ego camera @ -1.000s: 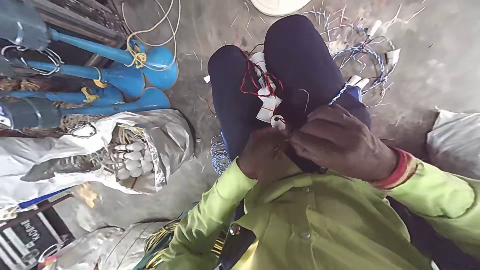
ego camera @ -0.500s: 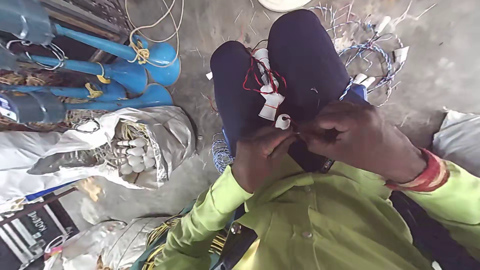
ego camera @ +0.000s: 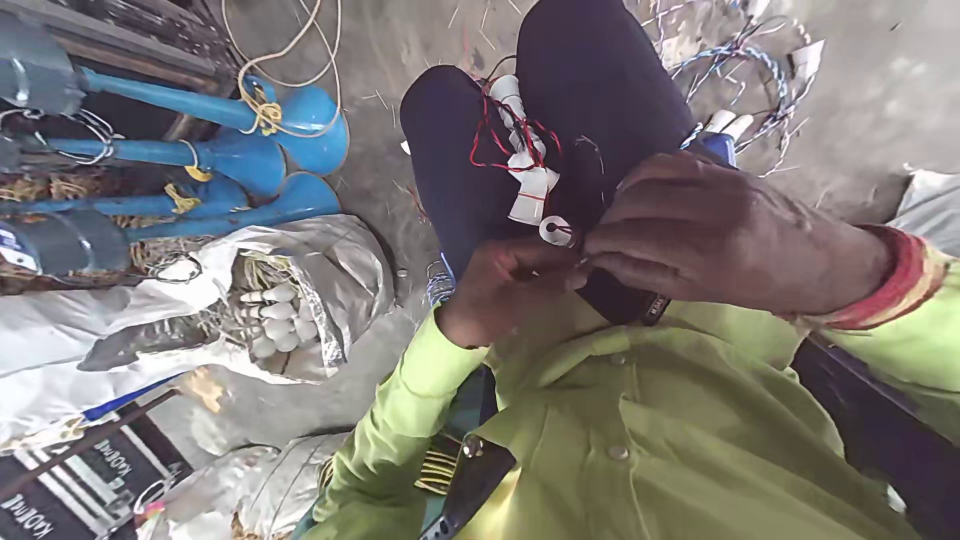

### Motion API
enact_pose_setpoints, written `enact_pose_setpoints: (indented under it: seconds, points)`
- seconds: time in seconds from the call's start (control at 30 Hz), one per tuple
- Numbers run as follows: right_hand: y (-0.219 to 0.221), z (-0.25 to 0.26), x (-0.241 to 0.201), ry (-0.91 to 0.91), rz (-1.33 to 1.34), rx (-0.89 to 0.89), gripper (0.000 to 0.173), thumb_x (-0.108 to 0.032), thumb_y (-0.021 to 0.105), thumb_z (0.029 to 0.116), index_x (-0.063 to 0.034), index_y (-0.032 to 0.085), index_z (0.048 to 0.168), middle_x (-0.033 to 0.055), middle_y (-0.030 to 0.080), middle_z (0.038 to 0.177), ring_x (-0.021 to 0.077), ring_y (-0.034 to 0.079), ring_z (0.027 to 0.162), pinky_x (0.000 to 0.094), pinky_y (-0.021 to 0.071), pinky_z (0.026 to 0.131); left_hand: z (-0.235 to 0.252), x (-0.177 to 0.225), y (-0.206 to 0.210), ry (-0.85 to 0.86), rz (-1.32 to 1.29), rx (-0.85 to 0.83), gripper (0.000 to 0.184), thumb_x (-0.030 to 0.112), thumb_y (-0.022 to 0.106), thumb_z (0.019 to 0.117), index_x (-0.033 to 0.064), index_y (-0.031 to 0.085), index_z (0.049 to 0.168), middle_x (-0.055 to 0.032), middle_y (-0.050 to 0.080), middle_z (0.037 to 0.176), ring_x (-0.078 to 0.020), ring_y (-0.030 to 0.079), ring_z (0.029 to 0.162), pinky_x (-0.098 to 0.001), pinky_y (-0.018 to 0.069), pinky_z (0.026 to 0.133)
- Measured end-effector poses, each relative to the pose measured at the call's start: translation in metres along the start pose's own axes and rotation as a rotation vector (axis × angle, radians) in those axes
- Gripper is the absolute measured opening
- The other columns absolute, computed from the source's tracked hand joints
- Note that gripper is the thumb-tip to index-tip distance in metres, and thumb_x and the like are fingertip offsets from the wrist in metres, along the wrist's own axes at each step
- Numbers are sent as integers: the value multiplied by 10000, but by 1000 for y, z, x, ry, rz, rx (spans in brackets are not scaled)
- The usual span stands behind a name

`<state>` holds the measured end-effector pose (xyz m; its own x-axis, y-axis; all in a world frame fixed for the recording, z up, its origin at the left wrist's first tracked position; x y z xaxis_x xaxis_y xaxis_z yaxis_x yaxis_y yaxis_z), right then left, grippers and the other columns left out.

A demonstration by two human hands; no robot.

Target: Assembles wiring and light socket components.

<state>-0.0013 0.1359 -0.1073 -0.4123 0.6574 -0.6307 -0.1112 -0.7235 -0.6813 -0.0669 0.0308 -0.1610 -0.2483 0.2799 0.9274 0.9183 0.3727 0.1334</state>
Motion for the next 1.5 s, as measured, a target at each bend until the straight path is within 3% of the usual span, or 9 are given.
enact_pose_setpoints:
  seconds: [0.07, 0.3, 0.5, 0.57, 0.7, 0.9, 1.1, 1.27, 1.5]
  points:
    - [2, 1, 6, 62, 7, -9, 235, -173, 570, 1006, -47, 767, 988, 92, 697, 900, 279, 647, 931, 421, 508, 854, 0, 0, -2, 17, 11, 54, 137, -24, 672, 912, -43, 726, 1036, -69, 728, 943, -82, 683, 769, -243, 596, 659]
    - [8, 1, 17, 256, -31, -13, 243, -160, 518, 949, -53, 706, 839, 101, 670, 826, 310, 647, 877, 453, 503, 774, -7, 36, 11, 380, 825, 349, 76, 54, 725, 877, 1, 771, 905, -105, 746, 906, -145, 728, 849, -278, 619, 777]
    - [6, -2, 18, 264, 29, -27, 250, -188, 522, 945, -90, 743, 883, 47, 684, 840, 244, 653, 889, 403, 519, 804, -16, 41, 31, 673, 1017, 278, 142, 73, 683, 907, -48, 755, 928, -153, 704, 817, -214, 694, 753, -298, 590, 698]
    - [-1, -4, 21, 301, 107, 43, 246, -213, 569, 977, -84, 775, 942, 37, 710, 885, 189, 654, 915, 341, 521, 834, -13, 41, 25, 637, 959, 271, 149, 64, 671, 904, -60, 752, 925, -154, 709, 813, -192, 696, 738, -277, 590, 684]
    - [-38, -26, 45, 577, 326, 348, 226, -151, 591, 1017, -13, 690, 1166, -18, 666, 977, -13, 619, 795, 150, 539, 688, -10, 38, 5, 511, 817, 298, 157, 50, 643, 922, -67, 747, 931, -150, 718, 852, -148, 691, 754, -255, 591, 705]
    - [-22, -33, 73, 824, 442, 203, 411, -349, 605, 1024, -83, 618, 1337, -38, 719, 978, 18, 670, 816, 206, 570, 716, -21, 29, 8, 531, 752, 284, 139, 41, 685, 915, -45, 773, 980, -153, 744, 939, -173, 717, 900, -294, 602, 839]
    - [-16, -24, 71, 741, 578, 146, 336, -100, 714, 914, -78, 681, 1248, -15, 733, 939, 53, 700, 779, 194, 602, 686, -30, 26, 12, 535, 792, 268, 146, 47, 679, 928, -33, 776, 1001, -155, 747, 968, -187, 714, 930, -299, 590, 880]
    - [-36, -45, 63, 618, 488, 137, 149, -158, 725, 914, -105, 750, 1051, -76, 740, 889, -3, 688, 716, 149, 591, 619, -26, 22, 0, 434, 671, 322, 135, 19, 696, 902, -30, 785, 989, -140, 754, 978, -165, 719, 942, -295, 602, 854]
    - [-39, -62, 58, 566, 224, 47, 181, -267, 689, 936, -135, 799, 992, -34, 751, 986, 36, 703, 896, 233, 597, 810, -20, 7, -8, 230, 555, 271, 117, 55, 714, 908, 5, 787, 985, -83, 754, 982, -93, 718, 908, -272, 620, 815]
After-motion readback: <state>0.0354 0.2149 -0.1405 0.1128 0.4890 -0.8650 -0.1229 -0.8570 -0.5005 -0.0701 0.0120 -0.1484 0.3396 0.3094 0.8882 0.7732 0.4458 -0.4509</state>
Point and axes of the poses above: each hand's wrist, its own z-axis towards the middle knuckle, its own y-axis out of the palm, x = y × z, the point moved 10 cm from there along z, towards the middle knuckle
